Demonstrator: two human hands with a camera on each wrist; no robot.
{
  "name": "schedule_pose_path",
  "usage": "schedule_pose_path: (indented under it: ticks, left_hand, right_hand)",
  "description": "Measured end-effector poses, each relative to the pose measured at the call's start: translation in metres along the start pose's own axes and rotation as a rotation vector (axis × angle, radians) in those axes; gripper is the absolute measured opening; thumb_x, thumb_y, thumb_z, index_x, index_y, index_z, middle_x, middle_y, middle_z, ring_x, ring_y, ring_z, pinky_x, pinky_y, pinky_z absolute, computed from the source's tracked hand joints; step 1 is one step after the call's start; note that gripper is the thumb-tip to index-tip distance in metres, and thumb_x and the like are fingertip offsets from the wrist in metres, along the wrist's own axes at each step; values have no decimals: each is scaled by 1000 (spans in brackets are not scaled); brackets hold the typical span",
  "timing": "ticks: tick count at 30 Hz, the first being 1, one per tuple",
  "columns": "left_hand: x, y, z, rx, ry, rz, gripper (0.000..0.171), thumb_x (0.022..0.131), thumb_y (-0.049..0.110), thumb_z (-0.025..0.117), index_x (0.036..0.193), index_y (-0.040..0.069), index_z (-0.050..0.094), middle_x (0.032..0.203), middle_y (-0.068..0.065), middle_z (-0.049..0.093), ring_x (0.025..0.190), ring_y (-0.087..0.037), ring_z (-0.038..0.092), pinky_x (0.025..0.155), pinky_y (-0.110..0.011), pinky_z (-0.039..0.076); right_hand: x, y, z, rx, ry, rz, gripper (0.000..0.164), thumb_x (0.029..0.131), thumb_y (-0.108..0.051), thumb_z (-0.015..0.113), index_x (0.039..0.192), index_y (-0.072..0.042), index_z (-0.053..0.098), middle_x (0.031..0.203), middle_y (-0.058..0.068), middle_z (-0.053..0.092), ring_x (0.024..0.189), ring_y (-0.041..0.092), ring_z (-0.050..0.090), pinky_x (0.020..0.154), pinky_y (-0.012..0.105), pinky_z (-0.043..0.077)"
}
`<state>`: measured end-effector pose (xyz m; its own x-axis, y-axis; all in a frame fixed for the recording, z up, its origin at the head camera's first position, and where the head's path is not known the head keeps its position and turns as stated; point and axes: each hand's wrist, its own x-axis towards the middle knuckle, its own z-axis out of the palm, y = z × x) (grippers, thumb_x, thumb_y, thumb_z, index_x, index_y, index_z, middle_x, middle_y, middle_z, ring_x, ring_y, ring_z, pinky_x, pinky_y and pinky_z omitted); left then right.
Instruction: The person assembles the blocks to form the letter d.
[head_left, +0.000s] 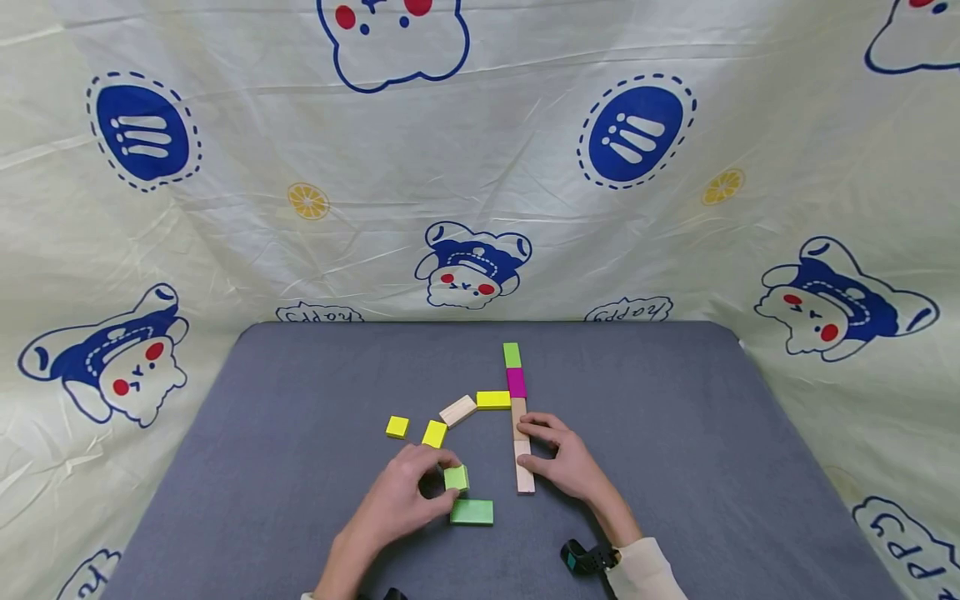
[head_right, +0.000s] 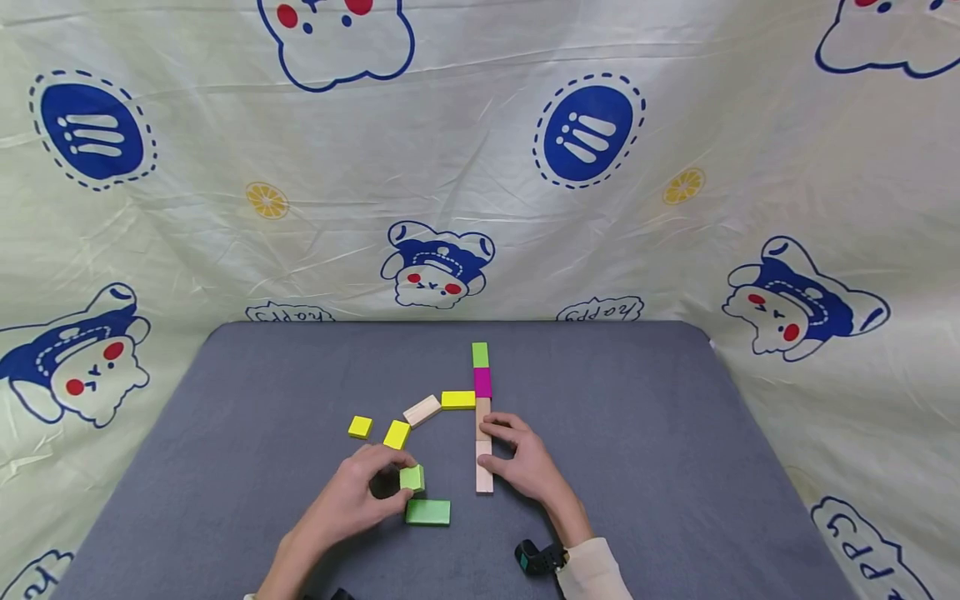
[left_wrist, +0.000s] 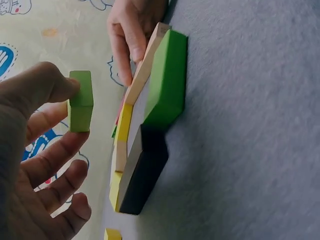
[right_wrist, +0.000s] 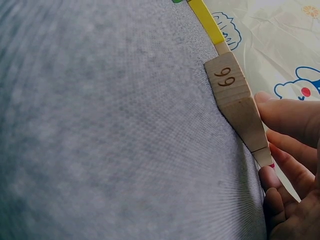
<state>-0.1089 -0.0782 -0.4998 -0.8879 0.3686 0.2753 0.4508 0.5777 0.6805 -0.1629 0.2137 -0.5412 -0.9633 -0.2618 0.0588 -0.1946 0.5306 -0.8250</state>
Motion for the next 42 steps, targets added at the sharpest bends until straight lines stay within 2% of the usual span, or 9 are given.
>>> schedule_pose_path:
  ticks: [4, 7, 10, 15, 25, 30, 36, 42]
  left_hand:
    - [1, 3, 5, -6, -44, -17, 30, 82, 16, 84, 110, 14, 74, 100, 12, 68, 93, -13, 57, 81, -32, 52]
    - [2, 5, 8, -8, -44, -23, 30, 81, 16, 85, 109, 13, 75, 99, 11, 69, 91, -12, 57, 80, -31, 52]
    - [3, 6, 10, 1, -30, 1, 28, 80, 17, 85, 106, 14, 75, 97, 11, 69, 89, -13, 57, 78, -31, 52]
    - [5, 10, 14, 20, -33, 28, 27, 81, 22, 84, 106, 18, 75, 98, 15, 69, 91, -9, 58, 82, -30, 52]
    - [6, 14, 24, 38, -10, 76, 28, 78, 22, 87, 102, 19, 73, 96, 12, 69, 90, -7, 59, 81, -27, 53]
    - [7, 17, 27, 43, -39, 62, 26, 79, 24, 86, 102, 22, 73, 96, 13, 69, 90, -8, 59, 83, -27, 52]
    - [8, 21, 32, 71, -83, 30, 24, 81, 27, 85, 102, 24, 74, 98, 16, 70, 94, -5, 59, 89, -33, 50]
    - [9, 22, 38, 81, -114, 24, 24, 82, 30, 85, 103, 25, 74, 98, 17, 70, 94, -4, 58, 87, -32, 47]
  right_hand:
    - [0, 0, 0, -2, 0, 3, 48, 86, -14, 82, 132, -4, 70, 142, 8, 60, 136, 33, 52, 110, 57, 42]
    - [0, -1, 0, 0, 0, 6, 48, 86, -13, 82, 132, -5, 70, 142, 8, 60, 136, 33, 52, 109, 57, 43]
    - [0, -1, 0, 2, 2, 5, 48, 86, -14, 82, 132, -4, 70, 142, 9, 60, 135, 34, 53, 108, 57, 43]
    - [0, -2, -1, 1, 4, 8, 48, 86, -14, 83, 131, -5, 70, 141, 8, 60, 136, 33, 53, 112, 57, 41]
    - [0, -1, 0, -2, 5, 5, 48, 86, -14, 83, 131, -5, 70, 141, 7, 61, 137, 32, 52, 114, 57, 40]
    - [0, -2, 0, -3, 5, 6, 48, 86, -14, 83, 131, -5, 70, 141, 8, 60, 136, 33, 52, 114, 57, 40]
    - [0, -2, 0, -2, 7, 13, 48, 86, -13, 83, 131, -5, 70, 141, 7, 61, 137, 32, 52, 113, 57, 40]
    - [0, -2, 0, -1, 8, 9, 49, 86, -14, 83, 131, -5, 70, 141, 7, 61, 138, 32, 52, 115, 56, 39]
